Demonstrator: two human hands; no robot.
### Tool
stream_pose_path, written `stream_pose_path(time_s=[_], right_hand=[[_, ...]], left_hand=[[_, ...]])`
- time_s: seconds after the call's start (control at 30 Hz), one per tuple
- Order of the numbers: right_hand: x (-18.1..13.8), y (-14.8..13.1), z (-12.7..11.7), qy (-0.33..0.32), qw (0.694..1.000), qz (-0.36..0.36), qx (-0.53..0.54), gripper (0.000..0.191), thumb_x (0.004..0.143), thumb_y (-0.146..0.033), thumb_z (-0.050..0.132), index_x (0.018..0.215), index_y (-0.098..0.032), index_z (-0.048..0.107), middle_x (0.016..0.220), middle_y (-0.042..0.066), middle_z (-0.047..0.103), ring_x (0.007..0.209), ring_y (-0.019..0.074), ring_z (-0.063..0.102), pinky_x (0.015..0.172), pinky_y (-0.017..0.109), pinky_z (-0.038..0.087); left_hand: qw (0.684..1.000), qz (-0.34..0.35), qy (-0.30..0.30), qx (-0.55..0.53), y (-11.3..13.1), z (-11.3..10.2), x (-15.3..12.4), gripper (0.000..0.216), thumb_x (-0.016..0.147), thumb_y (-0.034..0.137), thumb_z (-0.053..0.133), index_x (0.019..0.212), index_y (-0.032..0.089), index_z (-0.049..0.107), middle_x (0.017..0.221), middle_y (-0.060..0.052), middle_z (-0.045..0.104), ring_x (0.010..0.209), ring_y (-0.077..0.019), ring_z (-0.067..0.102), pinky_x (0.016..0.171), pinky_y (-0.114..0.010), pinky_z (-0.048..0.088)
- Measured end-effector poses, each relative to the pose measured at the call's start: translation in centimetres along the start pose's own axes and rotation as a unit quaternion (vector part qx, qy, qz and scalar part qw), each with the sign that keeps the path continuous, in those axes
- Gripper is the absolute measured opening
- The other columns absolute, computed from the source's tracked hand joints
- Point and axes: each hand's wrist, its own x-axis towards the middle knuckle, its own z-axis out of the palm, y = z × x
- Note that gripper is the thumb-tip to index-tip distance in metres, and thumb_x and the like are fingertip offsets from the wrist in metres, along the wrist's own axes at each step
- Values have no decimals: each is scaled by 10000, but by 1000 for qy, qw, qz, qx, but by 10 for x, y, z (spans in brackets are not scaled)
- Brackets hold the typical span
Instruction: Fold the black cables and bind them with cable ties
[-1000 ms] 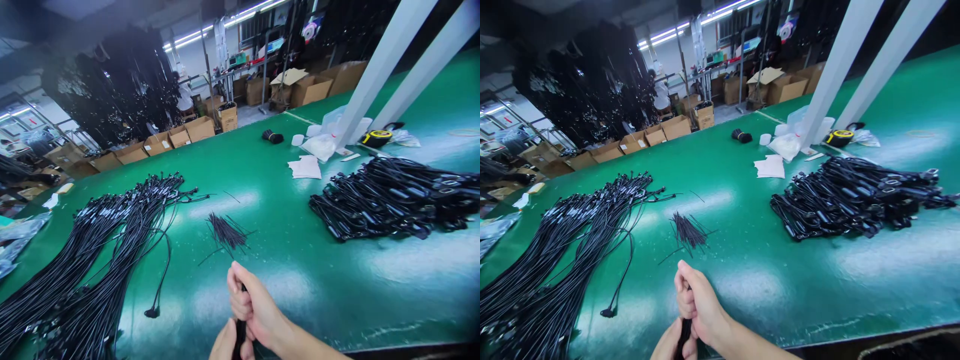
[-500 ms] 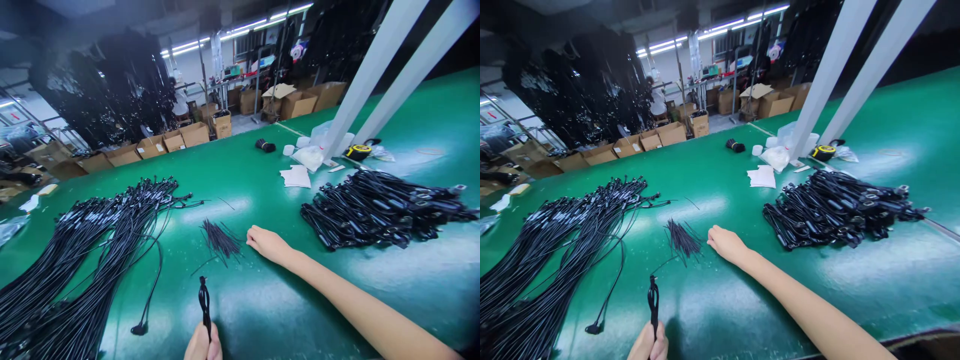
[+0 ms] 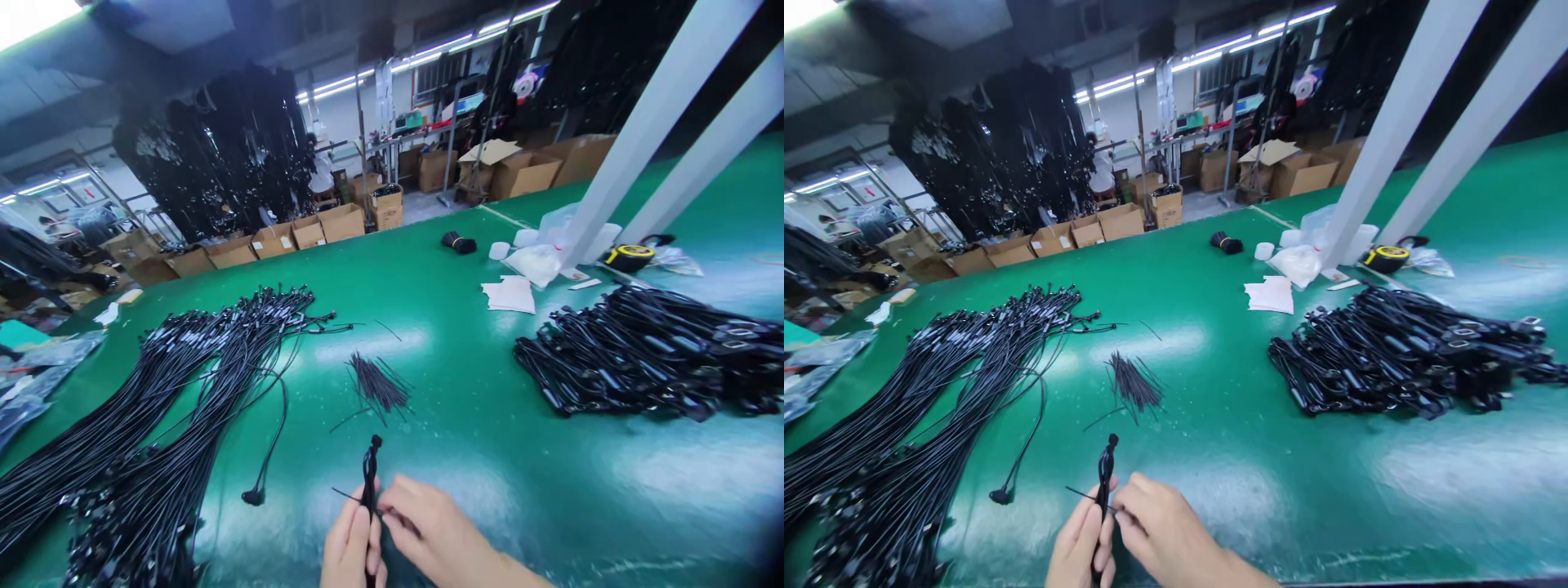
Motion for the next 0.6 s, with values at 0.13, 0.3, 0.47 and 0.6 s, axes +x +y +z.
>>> stream_pose_path(time_s=[0.13, 0.3, 0.47, 0.6], right_hand=[[8, -6, -12, 39, 933, -252, -255, 256, 886, -94, 351, 895, -115, 606, 872, 95, 606, 710, 195, 522, 581, 309, 360], [24, -21, -39, -82, 847, -401, -339, 201, 896, -162, 418, 889, -118, 615, 928, 88, 605, 760, 192, 511, 580, 305, 348], [26, -28, -43, -146, 784, -477, -369, 104, 832, -163, 522, 806, -139, 619, 693, 27, 551, 585, 173, 449, 506, 321, 288], [18, -28, -31, -118, 759, -489, -414, 189, 804, -81, 513, 698, -195, 620, 603, 17, 520, 506, 168, 394, 493, 330, 264]], left_hand=[[982, 88, 34, 164, -3, -9, 2, 765, 708, 716, 496, 1153, 99, 571, 476, 97, 375, 384, -62, 288, 377, -213, 277], [961, 43, -71, 265, 14, -13, -6, 526, 766, 656, 448, 790, 148, 585, 424, 92, 358, 386, -81, 311, 420, -242, 235], [963, -63, -179, 194, 29, -16, -13, 426, 700, 604, 571, 605, 202, 467, 446, 76, 391, 404, -74, 322, 447, -252, 204], [958, -66, -191, 205, 20, -21, -9, 426, 646, 576, 662, 568, 174, 549, 504, 31, 480, 505, -100, 397, 507, -248, 283]])
